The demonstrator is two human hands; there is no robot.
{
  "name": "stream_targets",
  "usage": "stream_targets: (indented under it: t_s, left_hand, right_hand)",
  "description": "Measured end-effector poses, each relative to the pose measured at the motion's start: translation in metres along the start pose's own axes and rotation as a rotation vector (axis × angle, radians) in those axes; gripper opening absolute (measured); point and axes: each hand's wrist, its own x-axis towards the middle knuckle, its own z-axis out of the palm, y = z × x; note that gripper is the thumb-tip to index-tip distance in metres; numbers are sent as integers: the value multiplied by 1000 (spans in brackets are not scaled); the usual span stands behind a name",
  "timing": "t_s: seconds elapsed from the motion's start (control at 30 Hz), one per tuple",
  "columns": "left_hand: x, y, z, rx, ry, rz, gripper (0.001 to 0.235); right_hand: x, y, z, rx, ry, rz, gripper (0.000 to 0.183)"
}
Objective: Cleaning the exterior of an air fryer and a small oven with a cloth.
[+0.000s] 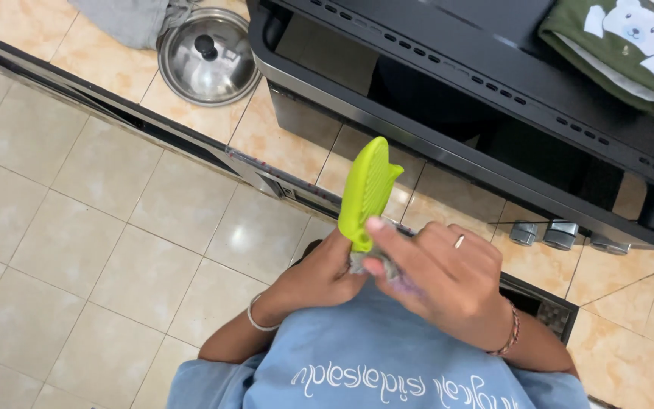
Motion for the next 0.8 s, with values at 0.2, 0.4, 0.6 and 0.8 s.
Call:
stream_targets:
  t_s: [0.2, 0.4, 0.6, 0.8]
  left_hand:
    - [9, 3, -3, 154, 92, -23, 57]
    - [28, 32, -7, 442, 213, 297, 71]
    - [3, 1, -7, 96, 461, 399, 61]
    - [21, 47, -27, -483, 225, 69, 108]
  right_hand:
    - [1, 6, 7, 121, 85, 244, 46]
    - [-8, 16, 19, 298, 84, 256, 30]
    - [-28, 31, 15, 425, 241, 420, 19]
    - [-49, 42, 31, 925, 187, 509, 11]
